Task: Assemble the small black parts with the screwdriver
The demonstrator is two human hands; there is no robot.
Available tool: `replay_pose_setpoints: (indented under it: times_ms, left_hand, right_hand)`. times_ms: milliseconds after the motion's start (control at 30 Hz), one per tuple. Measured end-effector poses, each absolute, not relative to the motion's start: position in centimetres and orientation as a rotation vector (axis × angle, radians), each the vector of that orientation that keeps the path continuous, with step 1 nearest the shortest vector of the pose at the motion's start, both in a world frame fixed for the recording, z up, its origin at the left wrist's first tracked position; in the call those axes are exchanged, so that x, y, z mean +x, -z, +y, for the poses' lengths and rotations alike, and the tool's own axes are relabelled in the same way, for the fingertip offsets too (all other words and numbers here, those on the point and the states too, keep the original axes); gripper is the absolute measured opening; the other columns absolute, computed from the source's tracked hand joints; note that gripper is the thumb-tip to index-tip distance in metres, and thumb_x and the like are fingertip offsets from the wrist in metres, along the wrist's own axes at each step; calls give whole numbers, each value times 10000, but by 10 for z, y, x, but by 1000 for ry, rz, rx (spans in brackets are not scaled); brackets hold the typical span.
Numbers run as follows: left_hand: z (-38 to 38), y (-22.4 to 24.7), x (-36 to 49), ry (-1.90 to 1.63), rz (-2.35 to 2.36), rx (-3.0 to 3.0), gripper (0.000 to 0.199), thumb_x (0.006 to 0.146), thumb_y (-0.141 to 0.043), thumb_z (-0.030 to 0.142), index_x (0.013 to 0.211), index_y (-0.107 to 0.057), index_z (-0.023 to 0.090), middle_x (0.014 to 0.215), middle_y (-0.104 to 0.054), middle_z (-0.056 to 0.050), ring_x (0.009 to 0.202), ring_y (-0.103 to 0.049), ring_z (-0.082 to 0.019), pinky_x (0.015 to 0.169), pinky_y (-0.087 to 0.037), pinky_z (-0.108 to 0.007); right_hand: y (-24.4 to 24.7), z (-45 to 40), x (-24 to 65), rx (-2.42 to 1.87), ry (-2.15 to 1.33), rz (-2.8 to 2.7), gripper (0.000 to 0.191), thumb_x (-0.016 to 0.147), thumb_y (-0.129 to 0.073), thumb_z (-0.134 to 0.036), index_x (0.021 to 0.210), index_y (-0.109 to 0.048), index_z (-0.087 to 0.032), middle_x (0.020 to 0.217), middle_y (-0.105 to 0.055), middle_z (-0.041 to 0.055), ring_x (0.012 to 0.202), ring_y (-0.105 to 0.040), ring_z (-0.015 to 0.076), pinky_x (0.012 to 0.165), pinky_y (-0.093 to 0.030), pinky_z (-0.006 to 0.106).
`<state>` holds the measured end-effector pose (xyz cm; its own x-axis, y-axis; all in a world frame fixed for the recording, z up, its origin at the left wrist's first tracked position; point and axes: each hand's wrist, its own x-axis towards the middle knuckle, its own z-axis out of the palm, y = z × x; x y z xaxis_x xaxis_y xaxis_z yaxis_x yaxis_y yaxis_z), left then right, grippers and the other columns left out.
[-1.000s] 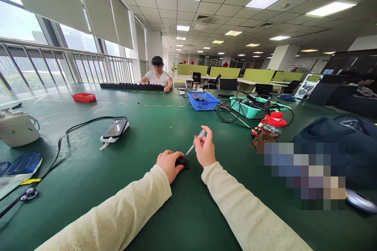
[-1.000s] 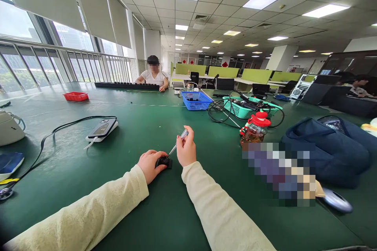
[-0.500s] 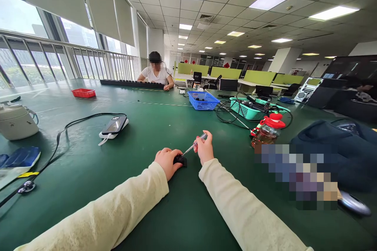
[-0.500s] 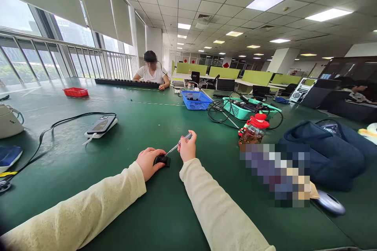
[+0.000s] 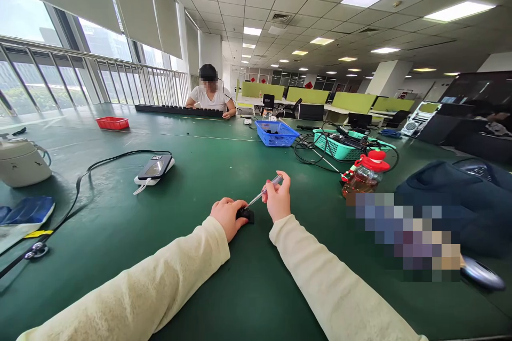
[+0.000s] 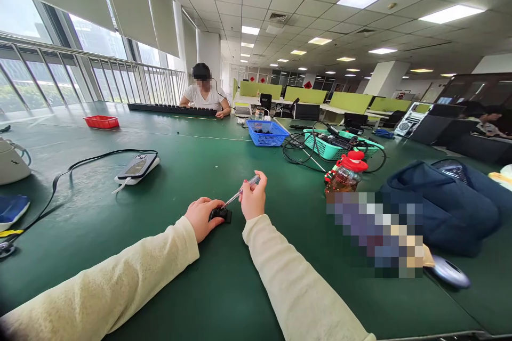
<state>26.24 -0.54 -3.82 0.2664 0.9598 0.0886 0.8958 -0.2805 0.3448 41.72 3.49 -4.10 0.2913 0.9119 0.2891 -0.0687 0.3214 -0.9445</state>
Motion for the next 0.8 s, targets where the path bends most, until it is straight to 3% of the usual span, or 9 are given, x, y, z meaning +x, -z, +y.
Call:
replay_pose_setpoints:
  times_ms: [267, 800]
  left_hand:
    - [-7, 39, 262, -456, 1694, 2309, 392, 787, -604, 298, 1178, -605, 300, 1144, -679, -47, 1188, -507, -254, 1030, -381, -449]
    - [-4, 42, 262, -486, 1693, 2297, 390, 773, -633, 291, 1163, -611, 287, 1129, -680, -54, 1180, -517, -265, 1019, -389, -457]
  right_hand:
    - [36, 22, 422, -946, -572, -1367, 407, 878, -494, -337, 1250, -374, -225, 690, -578, -31, 549, -558, 124, 542, -446, 251]
    - [35, 21, 422, -894, -580, -1459, 405, 873, -507, -310, 1261, -411, -239, 740, -600, -19, 573, -564, 129, 579, -461, 274]
